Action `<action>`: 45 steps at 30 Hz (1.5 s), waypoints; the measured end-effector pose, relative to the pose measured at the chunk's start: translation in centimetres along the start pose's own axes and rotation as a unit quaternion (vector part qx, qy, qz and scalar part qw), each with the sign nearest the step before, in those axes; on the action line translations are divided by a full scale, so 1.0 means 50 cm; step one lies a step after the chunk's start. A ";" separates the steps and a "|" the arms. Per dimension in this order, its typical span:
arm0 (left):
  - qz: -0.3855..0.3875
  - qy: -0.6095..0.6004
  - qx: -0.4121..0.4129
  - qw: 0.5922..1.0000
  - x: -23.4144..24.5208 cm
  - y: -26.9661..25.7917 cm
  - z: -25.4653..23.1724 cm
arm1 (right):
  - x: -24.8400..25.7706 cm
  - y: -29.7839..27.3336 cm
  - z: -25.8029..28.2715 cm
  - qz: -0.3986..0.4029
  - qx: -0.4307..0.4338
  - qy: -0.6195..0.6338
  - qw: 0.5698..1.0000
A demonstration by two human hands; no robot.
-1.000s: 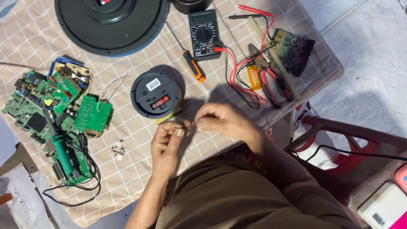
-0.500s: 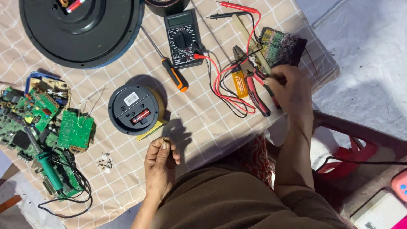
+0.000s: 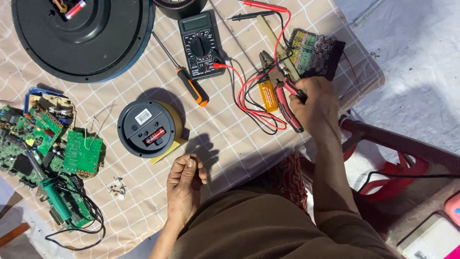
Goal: The person works on a small electronic component at a table, using a screwdriver to manipulate a screw and a lighter to heat the component. They also use tweezers to adjust the item and handle a multimeter and circuit boards nearby.
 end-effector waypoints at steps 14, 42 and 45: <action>0.001 -0.021 -0.001 1.000 0.015 -0.011 0.007 | 0.064 0.023 -0.065 0.022 -0.248 0.243 0.938; -0.012 -0.034 0.039 0.999 0.028 -0.013 0.024 | 0.093 0.230 0.113 -0.067 0.076 0.070 0.992; -0.017 -0.036 0.040 0.998 0.035 -0.027 0.020 | -0.080 0.323 0.026 -0.035 0.143 -0.028 0.989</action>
Point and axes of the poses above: each hand's wrist, its own y-axis towards the middle knuckle, its own x-axis out of the back of the hand, z = x × y, the point moved 5 cm from there along y, towards the middle knuckle, and after that the axes turned 4 degrees about -z, right-handed, at the moved point
